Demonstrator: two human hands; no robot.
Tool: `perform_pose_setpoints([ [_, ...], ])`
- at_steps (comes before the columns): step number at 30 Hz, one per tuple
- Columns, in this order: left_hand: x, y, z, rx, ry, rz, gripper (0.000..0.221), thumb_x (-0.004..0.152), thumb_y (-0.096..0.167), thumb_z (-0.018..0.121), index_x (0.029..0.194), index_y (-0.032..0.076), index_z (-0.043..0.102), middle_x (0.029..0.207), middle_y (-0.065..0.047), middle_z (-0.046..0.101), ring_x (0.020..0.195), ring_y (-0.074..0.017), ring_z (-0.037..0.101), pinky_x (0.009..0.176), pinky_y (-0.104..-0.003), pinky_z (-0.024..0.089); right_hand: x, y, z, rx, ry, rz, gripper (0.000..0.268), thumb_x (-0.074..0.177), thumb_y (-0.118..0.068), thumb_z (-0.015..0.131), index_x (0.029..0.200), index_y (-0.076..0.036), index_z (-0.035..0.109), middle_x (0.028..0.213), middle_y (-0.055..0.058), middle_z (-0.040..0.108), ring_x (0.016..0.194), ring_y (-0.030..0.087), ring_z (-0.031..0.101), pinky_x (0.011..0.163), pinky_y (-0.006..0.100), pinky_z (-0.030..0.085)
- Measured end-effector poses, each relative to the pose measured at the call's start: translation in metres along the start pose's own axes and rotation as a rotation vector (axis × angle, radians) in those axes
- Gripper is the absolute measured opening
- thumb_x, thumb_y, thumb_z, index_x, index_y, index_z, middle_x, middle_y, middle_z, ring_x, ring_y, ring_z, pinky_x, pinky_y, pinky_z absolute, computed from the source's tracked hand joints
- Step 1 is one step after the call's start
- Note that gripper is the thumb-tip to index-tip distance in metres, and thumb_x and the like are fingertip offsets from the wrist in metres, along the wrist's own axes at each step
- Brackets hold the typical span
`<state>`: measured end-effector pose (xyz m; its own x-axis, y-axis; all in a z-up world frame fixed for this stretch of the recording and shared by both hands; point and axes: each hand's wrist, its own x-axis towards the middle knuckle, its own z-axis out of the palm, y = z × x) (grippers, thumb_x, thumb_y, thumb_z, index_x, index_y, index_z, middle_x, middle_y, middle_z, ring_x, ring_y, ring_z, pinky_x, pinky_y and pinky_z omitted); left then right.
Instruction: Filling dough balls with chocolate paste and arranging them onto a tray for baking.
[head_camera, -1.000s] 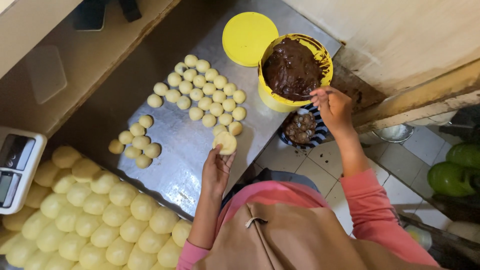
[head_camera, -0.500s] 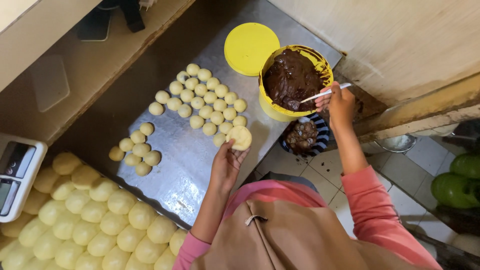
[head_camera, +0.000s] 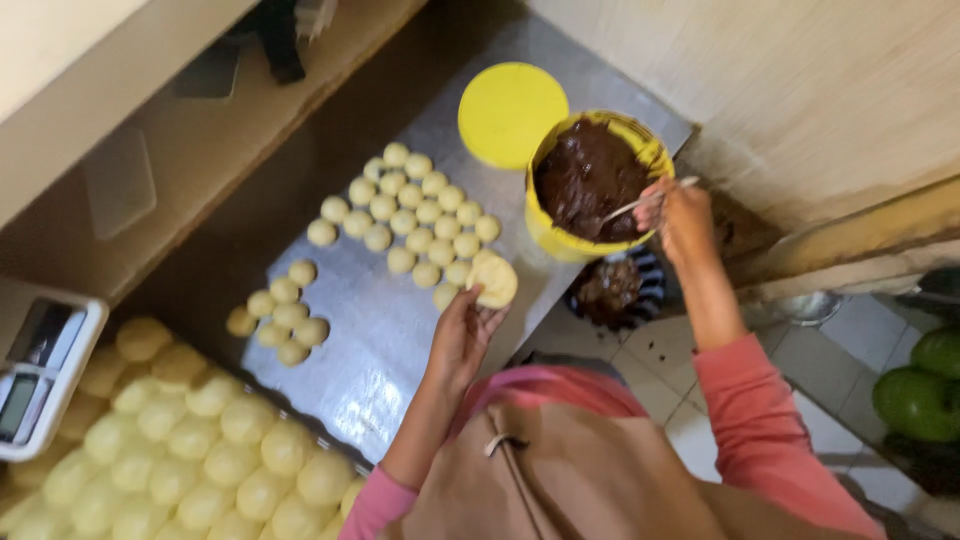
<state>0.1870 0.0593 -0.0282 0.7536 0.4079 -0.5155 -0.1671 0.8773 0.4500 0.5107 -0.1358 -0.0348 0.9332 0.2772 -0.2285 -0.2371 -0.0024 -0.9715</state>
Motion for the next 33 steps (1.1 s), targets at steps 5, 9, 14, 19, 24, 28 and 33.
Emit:
perform_pose_setpoints([
  [5, 0.008, 0.010, 0.016, 0.039, -0.035, -0.016, 0.041, 0.098, 0.014, 0.056, 0.134, -0.006, 0.054, 0.130, -0.022, 0.064, 0.116, -0.0324, 0.064, 0.104, -0.047, 0.048, 0.011, 0.011, -0.010, 0.168, -0.106, 0.063, 0.034, 0.109, -0.023, 0.050, 0.097, 0.006, 0.064, 0.071, 0.013, 0.068, 0.055, 0.017, 0.066, 0.049, 0.027, 0.056],
  [9, -0.013, 0.026, 0.048, 0.029, -0.043, -0.022, 0.042, 0.096, 0.011, 0.052, 0.130, -0.015, 0.052, 0.125, -0.026, 0.062, 0.112, -0.0323, 0.062, 0.102, -0.043, 0.050, 0.012, 0.017, -0.014, 0.119, -0.134, 0.102, 0.035, 0.110, -0.023, 0.052, 0.092, 0.004, 0.065, 0.070, 0.018, 0.067, 0.050, 0.020, 0.058, 0.047, 0.028, 0.047],
  [14, -0.015, 0.034, 0.064, 0.033, -0.049, -0.013, 0.040, 0.098, 0.011, 0.052, 0.129, -0.015, 0.051, 0.123, -0.027, 0.063, 0.109, -0.0318, 0.064, 0.097, -0.040, 0.054, 0.013, -0.016, -0.003, -0.066, -0.178, 0.111, 0.040, 0.113, -0.024, 0.047, 0.091, 0.004, 0.065, 0.071, 0.016, 0.065, 0.053, 0.019, 0.057, 0.049, 0.030, 0.047],
  [19, 0.010, 0.031, 0.058, 0.099, -0.058, -0.036, 0.045, 0.099, 0.019, 0.057, 0.141, 0.005, 0.055, 0.137, -0.017, 0.064, 0.123, -0.0323, 0.065, 0.111, -0.050, 0.047, 0.039, -0.010, 0.001, -0.184, -0.103, 0.074, 0.040, 0.107, -0.030, 0.051, 0.091, 0.001, 0.069, 0.060, 0.015, 0.066, 0.040, 0.015, 0.060, 0.033, 0.025, 0.051],
  [24, 0.006, 0.038, 0.072, 0.089, -0.065, -0.016, 0.046, 0.100, 0.021, 0.057, 0.143, 0.006, 0.054, 0.141, -0.016, 0.059, 0.123, -0.0330, 0.065, 0.109, -0.048, 0.048, 0.036, -0.029, 0.001, -0.272, -0.113, 0.024, 0.041, 0.109, -0.029, 0.048, 0.090, 0.001, 0.070, 0.061, 0.018, 0.066, 0.040, 0.017, 0.058, 0.033, 0.026, 0.048],
  [28, 0.005, 0.039, 0.073, 0.074, -0.040, 0.002, 0.049, 0.099, 0.021, 0.058, 0.144, 0.003, 0.052, 0.141, -0.017, 0.058, 0.123, -0.0335, 0.066, 0.108, -0.047, 0.049, 0.045, -0.029, -0.018, -0.204, -0.108, 0.067, 0.038, 0.108, -0.030, 0.050, 0.092, -0.003, 0.070, 0.062, 0.013, 0.065, 0.042, 0.015, 0.058, 0.036, 0.024, 0.047],
  [33, 0.010, 0.031, 0.066, 0.034, -0.039, 0.010, 0.051, 0.099, 0.020, 0.060, 0.144, -0.001, 0.050, 0.142, -0.019, 0.056, 0.123, -0.0347, 0.065, 0.108, -0.049, 0.049, 0.065, -0.018, -0.062, 0.113, -0.115, 0.080, 0.033, 0.108, -0.044, 0.056, 0.102, -0.014, 0.069, 0.069, 0.007, 0.065, 0.053, 0.013, 0.060, 0.048, 0.020, 0.049],
])
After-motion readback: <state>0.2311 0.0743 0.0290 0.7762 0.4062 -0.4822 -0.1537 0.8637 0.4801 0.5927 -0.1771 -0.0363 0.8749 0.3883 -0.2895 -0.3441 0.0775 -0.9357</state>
